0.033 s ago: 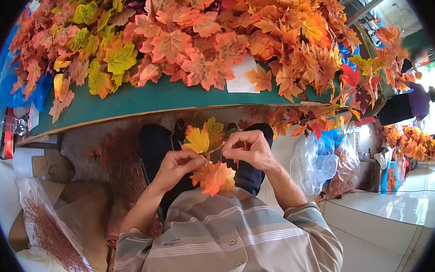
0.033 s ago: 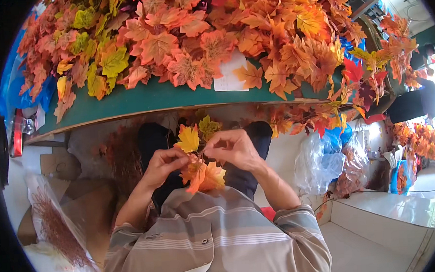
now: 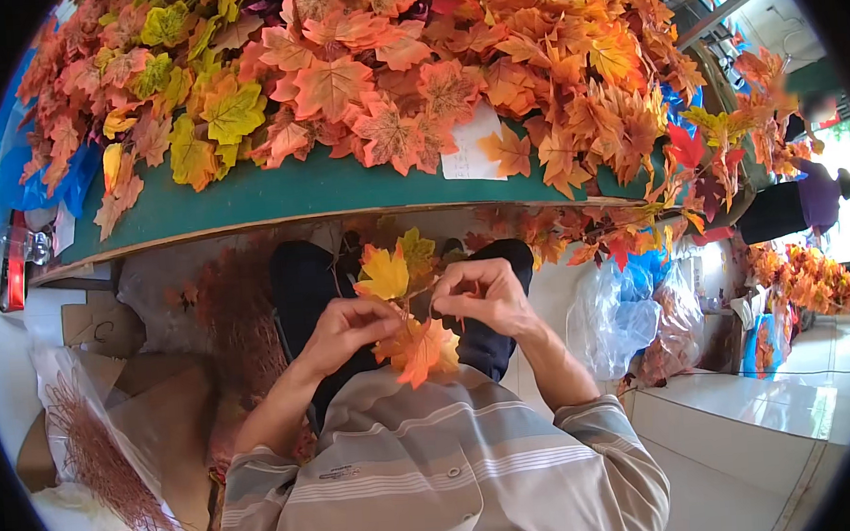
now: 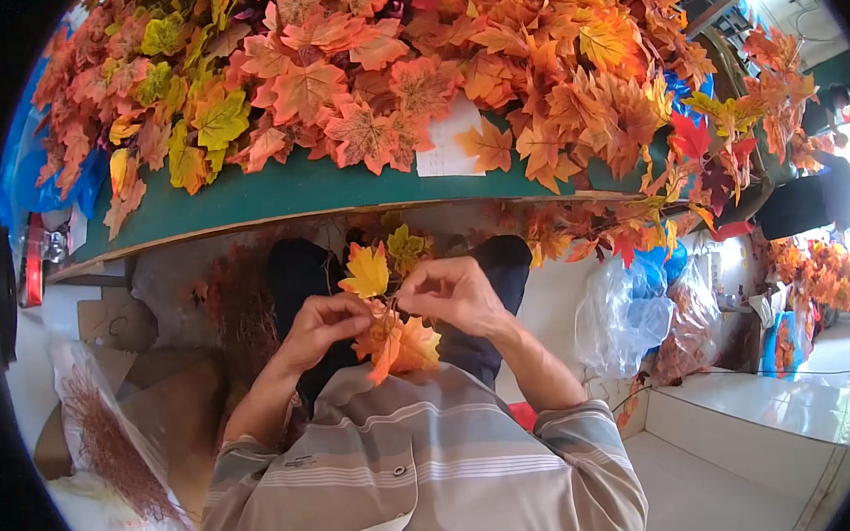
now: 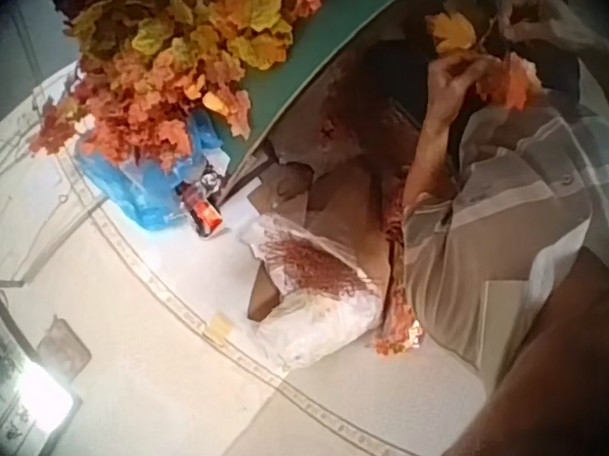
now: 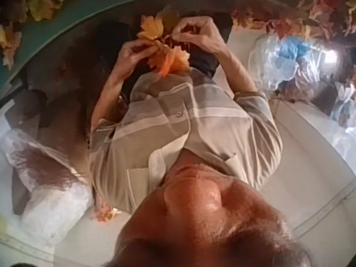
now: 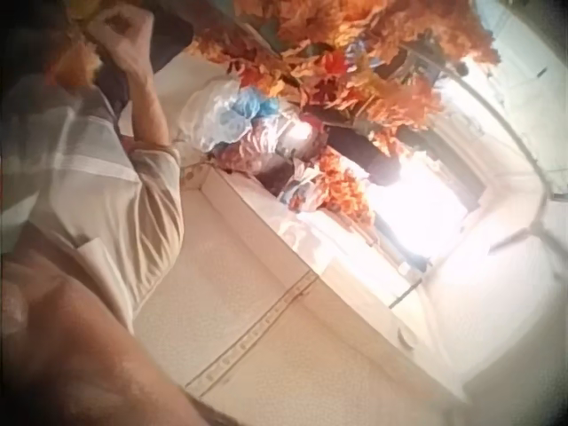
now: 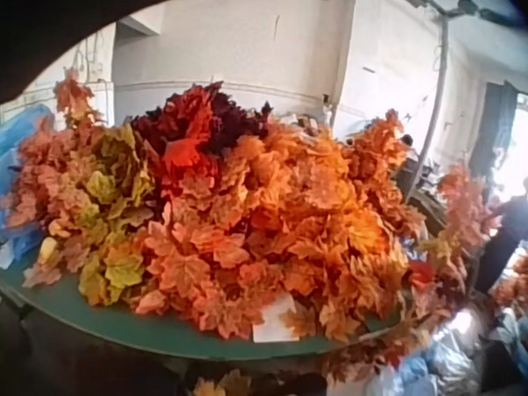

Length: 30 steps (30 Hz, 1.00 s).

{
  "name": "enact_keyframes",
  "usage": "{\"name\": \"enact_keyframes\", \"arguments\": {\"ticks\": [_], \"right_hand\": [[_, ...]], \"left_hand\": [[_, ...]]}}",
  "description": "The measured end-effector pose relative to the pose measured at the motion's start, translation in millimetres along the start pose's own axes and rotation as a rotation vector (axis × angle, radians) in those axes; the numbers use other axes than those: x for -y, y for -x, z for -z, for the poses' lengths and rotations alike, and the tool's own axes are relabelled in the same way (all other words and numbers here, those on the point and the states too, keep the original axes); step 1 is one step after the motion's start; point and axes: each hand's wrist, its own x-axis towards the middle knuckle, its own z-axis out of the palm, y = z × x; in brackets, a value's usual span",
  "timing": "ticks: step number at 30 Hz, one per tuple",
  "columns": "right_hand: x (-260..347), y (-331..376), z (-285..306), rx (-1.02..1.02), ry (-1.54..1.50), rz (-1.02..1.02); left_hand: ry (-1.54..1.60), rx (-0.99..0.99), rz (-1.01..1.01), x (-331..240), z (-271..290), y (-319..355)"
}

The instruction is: The person attaches artificial maple leaves to a plastic branch frame by hand to create a decorative foliage piece.

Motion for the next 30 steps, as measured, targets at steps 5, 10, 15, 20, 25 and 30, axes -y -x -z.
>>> {"name": "enact_keyframes", "arguments": {"ticks": [5, 10, 15, 20, 25, 30], "right_hand": [[-12, 0, -4, 0.082, -0.041, -0.105], [-36, -2, 1, 0.121, -0.111, -0.059], [-12, -3, -9, 0.136, -0.09, -0.149], [-10, 0, -38, 0.234, 0.066, 0.041], [-8, 7, -42, -0.146, 0.202, 0.077], [28, 9, -47, -0.182, 0.505, 0.731]], "left_hand": [[0.089, 0.236, 0.058, 17, 0, 25], [-0.279, 0.29, -0.126, 22, 11, 32], [-0.292, -0.032, -0.087, 4, 7, 15], [-0.241, -0.193, -0.103, -11, 2, -8], [0.102, -0.235, 0.035, -18, -3, -14], [-0.017, -0.227, 0.009, -23, -5, -12]]}}
